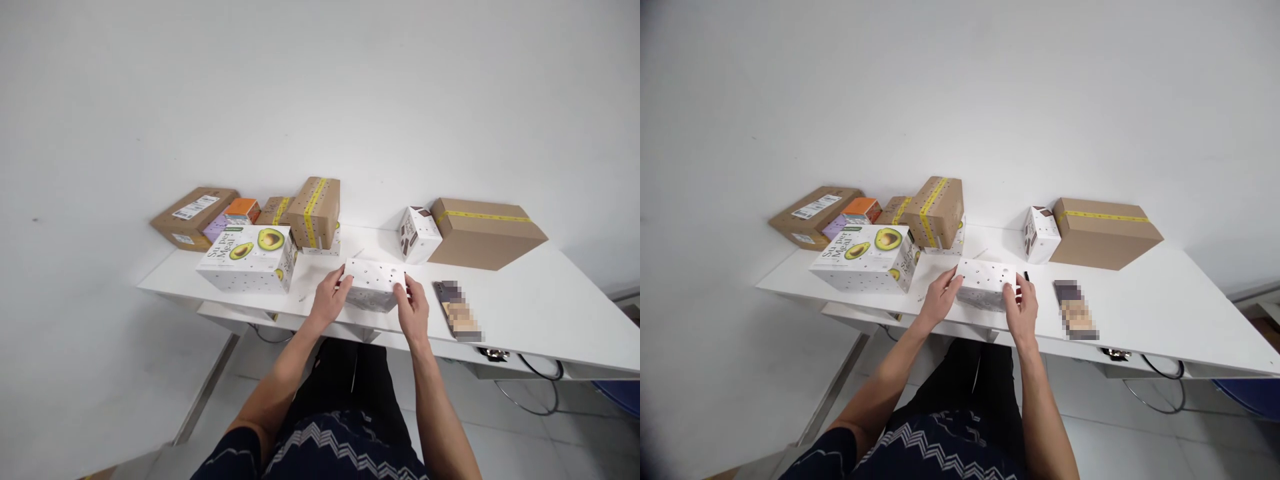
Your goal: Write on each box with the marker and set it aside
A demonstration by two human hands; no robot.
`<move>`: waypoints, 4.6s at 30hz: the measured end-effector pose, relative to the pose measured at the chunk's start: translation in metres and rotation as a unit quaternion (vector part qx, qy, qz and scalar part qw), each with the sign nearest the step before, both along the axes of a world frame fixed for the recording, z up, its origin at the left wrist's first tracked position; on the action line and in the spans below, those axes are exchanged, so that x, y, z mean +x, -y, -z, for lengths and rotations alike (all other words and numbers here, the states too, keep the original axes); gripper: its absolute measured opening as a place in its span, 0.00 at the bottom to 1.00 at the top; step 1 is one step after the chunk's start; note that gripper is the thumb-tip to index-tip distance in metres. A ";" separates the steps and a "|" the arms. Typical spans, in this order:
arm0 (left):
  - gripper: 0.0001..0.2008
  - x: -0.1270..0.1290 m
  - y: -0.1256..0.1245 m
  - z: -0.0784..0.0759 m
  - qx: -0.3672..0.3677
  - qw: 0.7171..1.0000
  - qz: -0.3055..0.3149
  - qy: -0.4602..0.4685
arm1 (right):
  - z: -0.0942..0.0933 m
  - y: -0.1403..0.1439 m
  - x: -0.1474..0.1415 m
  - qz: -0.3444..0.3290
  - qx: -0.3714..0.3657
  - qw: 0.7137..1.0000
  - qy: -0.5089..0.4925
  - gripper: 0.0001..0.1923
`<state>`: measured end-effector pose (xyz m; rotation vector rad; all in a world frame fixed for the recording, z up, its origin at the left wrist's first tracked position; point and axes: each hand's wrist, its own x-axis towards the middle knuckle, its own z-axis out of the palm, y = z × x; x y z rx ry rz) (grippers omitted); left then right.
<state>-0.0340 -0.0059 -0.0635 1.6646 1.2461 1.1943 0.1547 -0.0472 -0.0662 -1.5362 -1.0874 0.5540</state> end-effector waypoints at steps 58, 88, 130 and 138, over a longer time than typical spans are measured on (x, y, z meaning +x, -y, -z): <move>0.17 0.046 0.023 0.039 0.145 0.913 0.073 -0.374 | 0.001 -0.050 0.013 -0.078 0.026 0.976 -0.203 0.09; 0.18 0.057 0.022 0.044 0.191 0.905 0.033 -0.379 | 0.028 -0.057 -0.003 -0.079 -0.048 0.992 0.091 0.11; 0.15 0.053 0.017 0.048 0.230 0.895 0.034 -0.379 | 0.057 -0.004 0.137 0.147 -0.409 0.832 0.345 0.33; 0.14 0.052 0.015 0.052 0.249 0.893 0.023 -0.374 | 0.041 -0.004 0.137 0.143 -0.401 0.838 0.342 0.35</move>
